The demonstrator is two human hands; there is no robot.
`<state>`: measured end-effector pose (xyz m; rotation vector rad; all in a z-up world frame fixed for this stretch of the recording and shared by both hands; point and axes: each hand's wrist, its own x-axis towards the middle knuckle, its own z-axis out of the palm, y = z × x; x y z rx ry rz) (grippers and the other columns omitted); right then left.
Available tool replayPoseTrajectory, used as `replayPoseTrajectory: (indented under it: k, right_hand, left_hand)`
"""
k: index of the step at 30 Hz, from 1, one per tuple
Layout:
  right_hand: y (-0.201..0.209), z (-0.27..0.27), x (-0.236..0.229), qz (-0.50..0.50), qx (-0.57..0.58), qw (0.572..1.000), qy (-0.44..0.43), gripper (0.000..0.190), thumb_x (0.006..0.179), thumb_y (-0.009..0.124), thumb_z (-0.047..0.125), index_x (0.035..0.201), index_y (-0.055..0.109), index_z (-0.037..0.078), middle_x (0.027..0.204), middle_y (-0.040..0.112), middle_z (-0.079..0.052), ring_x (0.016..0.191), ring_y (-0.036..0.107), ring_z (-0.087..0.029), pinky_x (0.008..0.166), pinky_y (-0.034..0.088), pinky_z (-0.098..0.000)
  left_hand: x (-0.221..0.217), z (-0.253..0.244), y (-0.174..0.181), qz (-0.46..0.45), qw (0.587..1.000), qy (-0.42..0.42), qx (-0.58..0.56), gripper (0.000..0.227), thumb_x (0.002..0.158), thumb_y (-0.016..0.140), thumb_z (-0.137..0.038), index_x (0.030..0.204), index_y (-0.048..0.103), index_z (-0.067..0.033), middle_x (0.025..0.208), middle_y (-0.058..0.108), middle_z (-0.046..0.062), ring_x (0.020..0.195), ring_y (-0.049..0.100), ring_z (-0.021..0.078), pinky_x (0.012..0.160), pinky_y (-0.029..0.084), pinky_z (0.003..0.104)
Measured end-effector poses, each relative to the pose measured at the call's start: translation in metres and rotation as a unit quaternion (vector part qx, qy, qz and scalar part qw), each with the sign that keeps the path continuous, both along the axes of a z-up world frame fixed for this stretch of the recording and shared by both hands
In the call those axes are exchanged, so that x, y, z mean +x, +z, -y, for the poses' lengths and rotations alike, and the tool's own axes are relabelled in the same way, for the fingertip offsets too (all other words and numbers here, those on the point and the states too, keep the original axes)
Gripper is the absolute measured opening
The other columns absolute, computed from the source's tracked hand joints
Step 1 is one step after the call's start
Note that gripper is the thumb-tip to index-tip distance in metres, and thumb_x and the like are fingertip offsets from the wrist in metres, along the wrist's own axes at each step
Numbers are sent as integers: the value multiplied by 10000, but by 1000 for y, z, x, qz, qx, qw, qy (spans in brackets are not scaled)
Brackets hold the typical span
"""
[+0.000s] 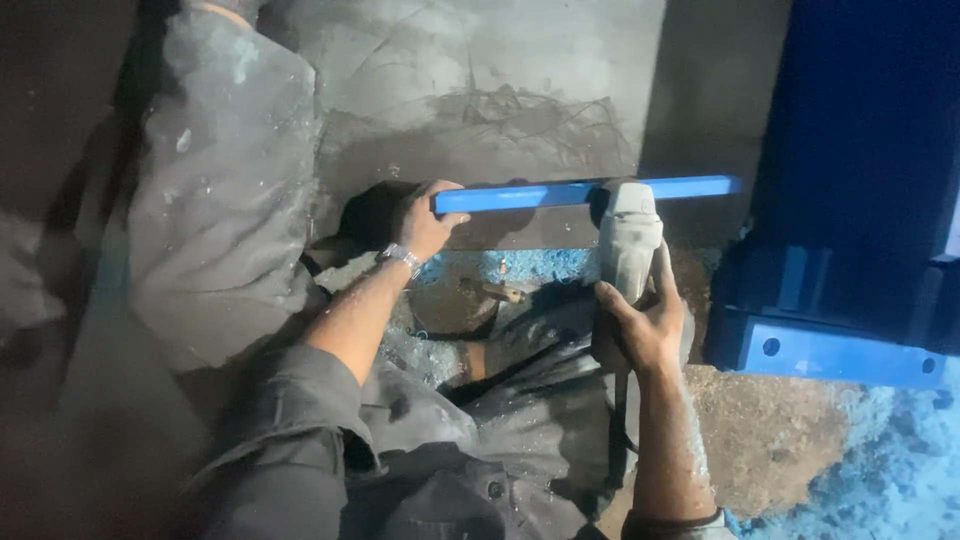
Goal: Grind the edges of a blue plastic part using a handheld angle grinder.
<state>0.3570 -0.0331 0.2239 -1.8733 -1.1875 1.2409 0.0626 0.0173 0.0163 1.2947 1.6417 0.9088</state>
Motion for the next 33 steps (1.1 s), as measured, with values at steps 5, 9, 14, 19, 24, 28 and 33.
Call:
replayPoseTrajectory:
  k: [5,9,14,19,24,28,33]
  right_hand:
    - [-15,-3,2,-28,-5,1000,-1,925,800,805,112,1606,351,101,1398,632,-173,1243,644,-254,1037,539,-391]
    - [-8,-6,-24,6,-67,997,-23,1031,746,814,128,1623,272,146,1420,608,-170,1235,634,-244,1029,530,-368]
    - [-39,0,-58,44,23,990,135,1044,802,878,152,1610,227,33,1525,529,-207,1333,573,-235,1097,446,-319]
    - [-37,2,-94,-68,6,985,160,1043,798,837,175,1629,224,25,1493,584,-204,1288,586,-230,1077,461,-320]
    - [-33,-1,-58,3,-17,992,129,1024,787,864,175,1602,263,27,1471,581,-206,1282,613,-263,1057,506,-365]
    - [-26,-5,-23,46,-55,997,-10,989,826,799,178,1633,239,65,1426,591,-217,1219,660,-295,999,568,-396]
    - [-27,1,-25,-22,12,999,-26,1008,835,801,167,1645,212,45,1442,605,-267,1230,663,-323,1012,563,-402]
  left_hand:
    - [-2,-2,8,27,1000,2,10,364,788,849,-168,1116,699,-119,1035,755,74,948,728,207,849,561,348]
    - [-1,2,-30,57,998,-2,24,319,844,771,-160,1150,694,-114,1064,757,67,989,738,199,875,565,341]
    - [-1,5,-50,-11,999,2,48,331,854,821,-214,1150,701,-125,1092,750,115,1023,724,282,883,545,383]
    - [-7,2,-17,-63,995,-25,77,402,802,844,-246,1149,686,-120,1114,728,143,1029,702,351,864,551,431]
    - [-9,3,0,-76,994,-30,79,324,869,815,-217,1154,689,-127,1113,725,146,1038,699,360,862,562,436]
    - [-6,2,7,-61,995,-15,74,291,871,737,-127,1160,704,-144,1132,736,119,1055,712,332,879,571,410]
    - [-6,4,-7,-50,998,-11,37,305,865,747,-154,1165,690,-154,1140,734,94,1054,715,310,871,567,401]
